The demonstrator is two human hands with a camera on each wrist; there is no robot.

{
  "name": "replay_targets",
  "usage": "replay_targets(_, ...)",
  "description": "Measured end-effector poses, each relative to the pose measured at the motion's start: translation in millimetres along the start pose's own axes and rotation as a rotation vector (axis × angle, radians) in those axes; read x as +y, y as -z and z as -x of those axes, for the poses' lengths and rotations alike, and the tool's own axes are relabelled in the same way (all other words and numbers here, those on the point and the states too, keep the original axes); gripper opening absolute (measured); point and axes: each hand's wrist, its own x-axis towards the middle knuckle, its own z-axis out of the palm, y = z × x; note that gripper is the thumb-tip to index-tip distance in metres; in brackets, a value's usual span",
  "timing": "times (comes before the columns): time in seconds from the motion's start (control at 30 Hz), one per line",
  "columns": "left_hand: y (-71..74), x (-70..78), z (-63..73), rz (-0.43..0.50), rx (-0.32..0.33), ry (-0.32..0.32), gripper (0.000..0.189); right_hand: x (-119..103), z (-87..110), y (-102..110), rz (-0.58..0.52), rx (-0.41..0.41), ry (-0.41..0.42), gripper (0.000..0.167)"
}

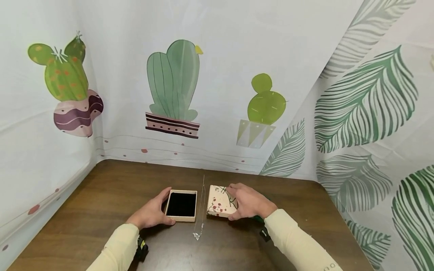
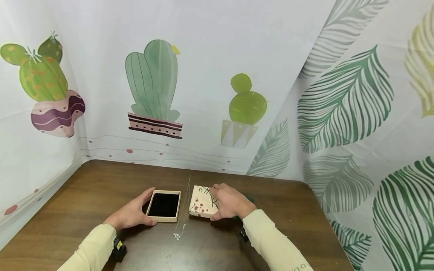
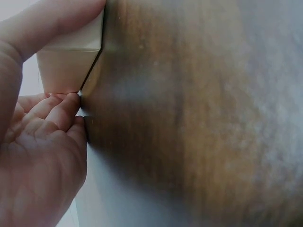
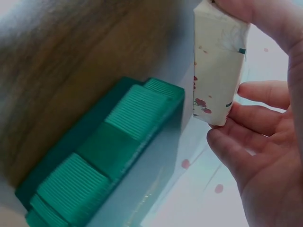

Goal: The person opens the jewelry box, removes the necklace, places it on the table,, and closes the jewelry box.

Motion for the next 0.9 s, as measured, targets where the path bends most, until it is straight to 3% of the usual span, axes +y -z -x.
replay_targets(0.4, -0.1, -0.5, -1.0, 0.011, 0.002, -0.015, 0.124, -9.0, -4.5, 15.6, 0.03, 0.035, 0.052, 0.092)
replay_targets(0.9, 1.3, 1.9, 1.5, 0.022, -0.008, -0.016, 0.127, -26.6, -19.2, 25.2, 0.023, 0.009, 0.059, 0.094)
